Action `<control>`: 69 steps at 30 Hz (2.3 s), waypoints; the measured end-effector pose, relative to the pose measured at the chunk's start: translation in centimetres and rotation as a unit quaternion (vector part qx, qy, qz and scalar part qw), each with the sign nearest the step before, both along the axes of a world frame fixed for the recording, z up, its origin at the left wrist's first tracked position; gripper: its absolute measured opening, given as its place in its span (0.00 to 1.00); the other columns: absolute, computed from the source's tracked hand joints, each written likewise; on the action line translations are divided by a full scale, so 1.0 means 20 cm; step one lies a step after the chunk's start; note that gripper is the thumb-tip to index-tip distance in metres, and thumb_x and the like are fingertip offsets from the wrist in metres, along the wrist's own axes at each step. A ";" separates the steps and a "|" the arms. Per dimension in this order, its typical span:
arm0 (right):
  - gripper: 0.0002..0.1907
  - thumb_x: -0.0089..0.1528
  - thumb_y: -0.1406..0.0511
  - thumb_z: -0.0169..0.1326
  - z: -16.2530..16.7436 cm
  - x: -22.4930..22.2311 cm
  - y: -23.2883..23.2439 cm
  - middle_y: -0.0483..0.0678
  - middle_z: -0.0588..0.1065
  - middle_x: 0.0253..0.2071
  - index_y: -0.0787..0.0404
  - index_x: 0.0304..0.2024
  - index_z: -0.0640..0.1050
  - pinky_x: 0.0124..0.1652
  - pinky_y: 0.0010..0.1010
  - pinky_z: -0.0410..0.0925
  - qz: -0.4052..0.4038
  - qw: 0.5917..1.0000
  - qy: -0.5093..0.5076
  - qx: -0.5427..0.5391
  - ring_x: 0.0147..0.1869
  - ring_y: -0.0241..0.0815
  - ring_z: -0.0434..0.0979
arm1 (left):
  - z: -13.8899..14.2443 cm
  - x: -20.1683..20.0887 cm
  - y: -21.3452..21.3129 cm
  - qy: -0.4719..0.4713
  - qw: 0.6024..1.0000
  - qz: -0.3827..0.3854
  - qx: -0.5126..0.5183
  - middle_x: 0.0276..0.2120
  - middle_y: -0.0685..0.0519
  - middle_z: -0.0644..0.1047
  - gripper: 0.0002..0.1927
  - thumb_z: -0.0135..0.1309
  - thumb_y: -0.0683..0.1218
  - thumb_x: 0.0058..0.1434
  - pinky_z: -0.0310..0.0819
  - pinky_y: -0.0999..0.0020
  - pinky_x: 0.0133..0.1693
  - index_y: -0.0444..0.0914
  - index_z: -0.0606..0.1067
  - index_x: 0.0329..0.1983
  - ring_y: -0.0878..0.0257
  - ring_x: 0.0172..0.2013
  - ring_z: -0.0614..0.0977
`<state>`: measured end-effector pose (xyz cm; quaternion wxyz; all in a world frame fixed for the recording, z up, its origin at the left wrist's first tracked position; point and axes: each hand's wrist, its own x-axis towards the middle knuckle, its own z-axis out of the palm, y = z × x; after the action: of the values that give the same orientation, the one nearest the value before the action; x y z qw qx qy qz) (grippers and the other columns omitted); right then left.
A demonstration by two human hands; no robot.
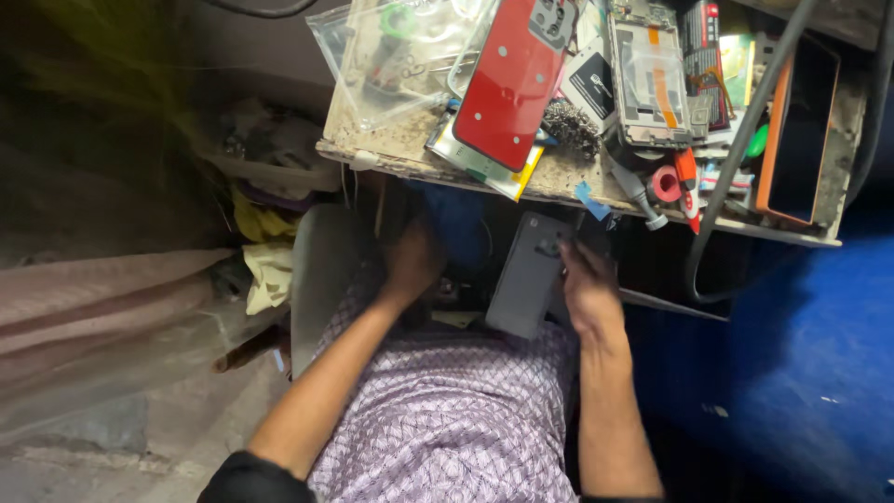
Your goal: The person cleans the camera module area of a grey smartphone back cover using a cloth and a red tool. They then apply adhesive to a red smartphone back cover and attach a camera module, pressing it into place. Finally, they handle a clear phone case.
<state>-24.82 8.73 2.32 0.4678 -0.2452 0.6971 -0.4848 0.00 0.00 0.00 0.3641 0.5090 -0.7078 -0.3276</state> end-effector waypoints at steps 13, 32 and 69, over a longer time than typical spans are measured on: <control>0.16 0.69 0.67 0.49 0.61 0.46 0.28 0.51 0.81 0.43 0.73 0.53 0.78 0.44 0.25 0.73 0.134 0.965 -0.209 -0.079 0.43 0.35 0.81 | 0.52 0.26 0.47 0.436 0.801 -0.112 0.395 0.41 0.53 0.82 0.13 0.57 0.42 0.66 0.76 0.73 0.38 0.33 0.78 0.53 0.69 0.37 0.81; 0.15 0.70 0.60 0.52 0.66 0.57 0.27 0.46 0.80 0.34 0.67 0.41 0.79 0.33 0.21 0.72 0.150 0.949 -0.260 -0.095 0.33 0.30 0.78 | 0.70 0.33 0.53 0.528 0.779 -0.095 0.326 0.40 0.54 0.83 0.11 0.56 0.41 0.70 0.77 0.74 0.45 0.29 0.80 0.50 0.72 0.39 0.81; 0.07 0.66 0.70 0.59 0.63 0.65 0.25 0.47 0.80 0.40 0.68 0.46 0.79 0.43 0.21 0.72 0.147 0.969 -0.086 -0.181 0.42 0.31 0.78 | 0.86 0.29 0.54 0.278 0.959 -0.015 0.054 0.35 0.55 0.77 0.08 0.63 0.40 0.63 0.74 0.77 0.35 0.35 0.79 0.45 0.71 0.34 0.79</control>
<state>-11.85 13.65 14.87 0.5402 -0.3825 0.5115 -0.5480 5.78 10.88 17.18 0.5135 0.4064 -0.5673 -0.4993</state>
